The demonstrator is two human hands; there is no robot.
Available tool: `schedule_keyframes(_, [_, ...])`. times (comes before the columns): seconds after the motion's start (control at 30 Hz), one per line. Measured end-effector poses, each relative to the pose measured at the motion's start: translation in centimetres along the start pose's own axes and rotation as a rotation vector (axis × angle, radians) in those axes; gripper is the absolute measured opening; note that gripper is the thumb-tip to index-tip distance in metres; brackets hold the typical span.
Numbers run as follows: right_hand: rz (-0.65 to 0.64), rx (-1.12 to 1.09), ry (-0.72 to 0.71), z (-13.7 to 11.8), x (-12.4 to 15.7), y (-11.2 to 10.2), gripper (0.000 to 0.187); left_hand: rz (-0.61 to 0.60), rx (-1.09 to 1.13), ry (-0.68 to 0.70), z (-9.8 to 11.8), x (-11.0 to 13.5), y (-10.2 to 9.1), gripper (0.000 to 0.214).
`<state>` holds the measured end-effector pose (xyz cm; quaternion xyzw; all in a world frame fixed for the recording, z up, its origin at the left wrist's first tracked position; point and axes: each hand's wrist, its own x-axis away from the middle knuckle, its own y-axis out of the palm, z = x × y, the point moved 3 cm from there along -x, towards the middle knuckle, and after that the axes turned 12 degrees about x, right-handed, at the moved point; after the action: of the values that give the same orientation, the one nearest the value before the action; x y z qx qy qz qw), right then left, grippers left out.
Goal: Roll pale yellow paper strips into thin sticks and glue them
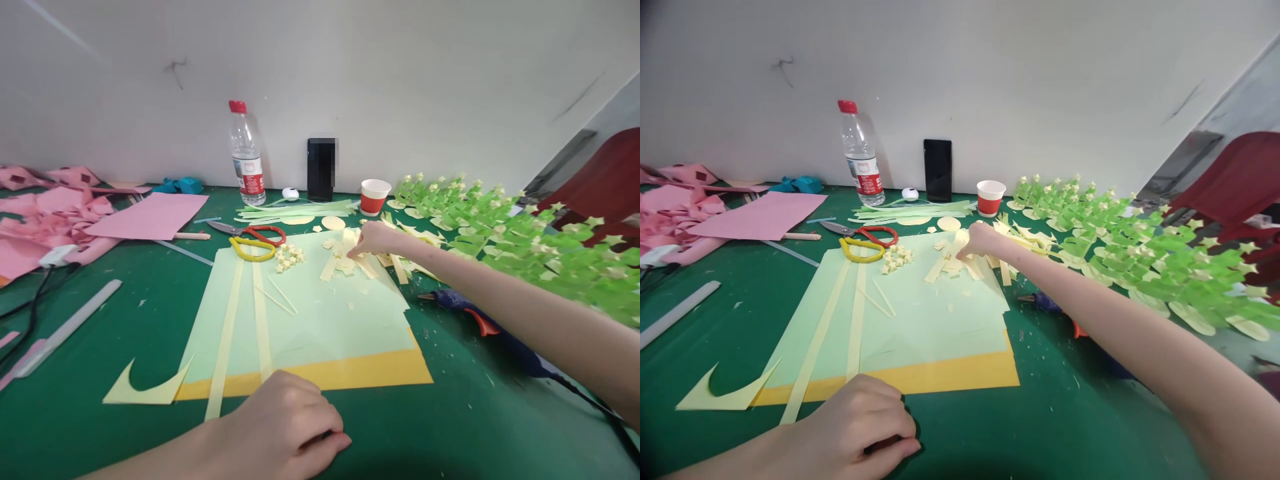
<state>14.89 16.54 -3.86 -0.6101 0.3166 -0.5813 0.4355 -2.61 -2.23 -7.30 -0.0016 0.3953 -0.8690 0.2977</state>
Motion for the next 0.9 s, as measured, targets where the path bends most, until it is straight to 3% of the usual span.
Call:
schedule_keyframes(0.3, [-0.049, -0.128, 0.030, 0.6, -0.2, -0.3, 0.032, -0.004, 0.012, -0.007, 0.3, 0.0, -0.2, 0.054])
schedule_keyframes(0.67, [0.095, -0.338, -0.020, 1.8, 1.4, -1.2, 0.030, 0.018, 0.037, -0.069, 0.2, -0.2, 0.0, 0.048])
schedule_keyframes(0.73, [0.129, -0.398, -0.031, 2.1, 2.6, -1.7, 0.029, 0.027, 0.097, -0.120, 0.3, -0.3, -0.3, 0.042])
schedule_keyframes(0.9, [0.181, -0.602, -0.119, 2.0, 6.8, -1.6, 0.022, 0.228, 0.405, -0.483, 0.5, -2.1, -3.5, 0.016])
